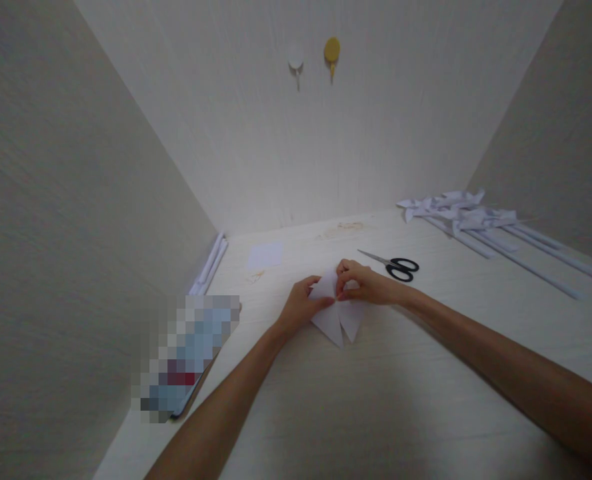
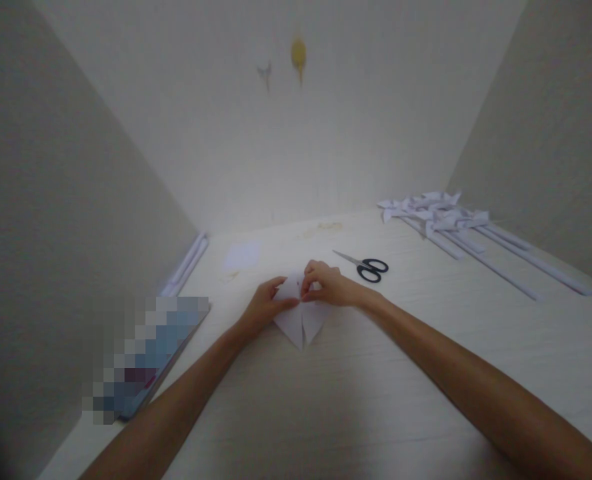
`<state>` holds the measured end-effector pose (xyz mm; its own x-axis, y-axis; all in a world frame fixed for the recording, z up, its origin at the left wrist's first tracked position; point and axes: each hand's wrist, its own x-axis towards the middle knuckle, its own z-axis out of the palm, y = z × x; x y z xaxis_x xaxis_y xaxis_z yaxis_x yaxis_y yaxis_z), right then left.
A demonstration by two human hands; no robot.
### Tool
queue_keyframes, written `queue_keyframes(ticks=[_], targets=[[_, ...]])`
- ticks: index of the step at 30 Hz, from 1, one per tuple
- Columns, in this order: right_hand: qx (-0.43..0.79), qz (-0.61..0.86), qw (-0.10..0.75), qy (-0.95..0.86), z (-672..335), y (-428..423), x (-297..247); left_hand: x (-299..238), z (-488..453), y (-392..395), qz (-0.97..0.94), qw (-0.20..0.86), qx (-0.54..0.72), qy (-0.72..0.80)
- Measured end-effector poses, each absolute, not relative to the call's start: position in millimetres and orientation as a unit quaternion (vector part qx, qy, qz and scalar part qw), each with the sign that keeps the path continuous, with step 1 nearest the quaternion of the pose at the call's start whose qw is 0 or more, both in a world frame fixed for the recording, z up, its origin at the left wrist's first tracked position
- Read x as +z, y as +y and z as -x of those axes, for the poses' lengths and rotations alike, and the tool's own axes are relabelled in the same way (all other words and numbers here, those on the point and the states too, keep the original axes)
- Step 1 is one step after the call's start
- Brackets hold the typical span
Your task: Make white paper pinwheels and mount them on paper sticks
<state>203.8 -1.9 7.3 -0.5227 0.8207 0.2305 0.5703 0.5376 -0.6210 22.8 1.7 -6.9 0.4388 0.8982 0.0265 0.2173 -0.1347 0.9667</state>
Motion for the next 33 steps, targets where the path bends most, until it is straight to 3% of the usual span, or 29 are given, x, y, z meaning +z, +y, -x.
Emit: queue_keyframes(ticks=[9, 23, 26, 30, 33], targets=[[0.122, 0.486, 0.204, -0.841, -192.1, -14.2, 18.2, -6.7, -24.0, 1.3, -0.647, 0.526, 0.343, 0.433], [-0.005, 0.482, 0.221, -0.848, -182.1, -24.5, 23.4, -5.8, -25.4, -1.4, -0.624, 0.5, 0.376, 0.468], [0.014, 0.471, 0.282, -0.835, -181.0, -22.9, 18.7, -6.3, -28.9, -2.6, -0.597, 0.502, 0.407, 0.474], [0.09, 0.42, 0.487, -0.761, -182.9, -18.2, 7.1, -6.8, -30.9, -3.3, -0.542, 0.52, 0.47, 0.463], [0.154, 0.407, 0.568, -0.698, -189.4, -10.7, -6.5, -8.9, -28.7, -1.0, -0.49, 0.526, 0.518, 0.463]])
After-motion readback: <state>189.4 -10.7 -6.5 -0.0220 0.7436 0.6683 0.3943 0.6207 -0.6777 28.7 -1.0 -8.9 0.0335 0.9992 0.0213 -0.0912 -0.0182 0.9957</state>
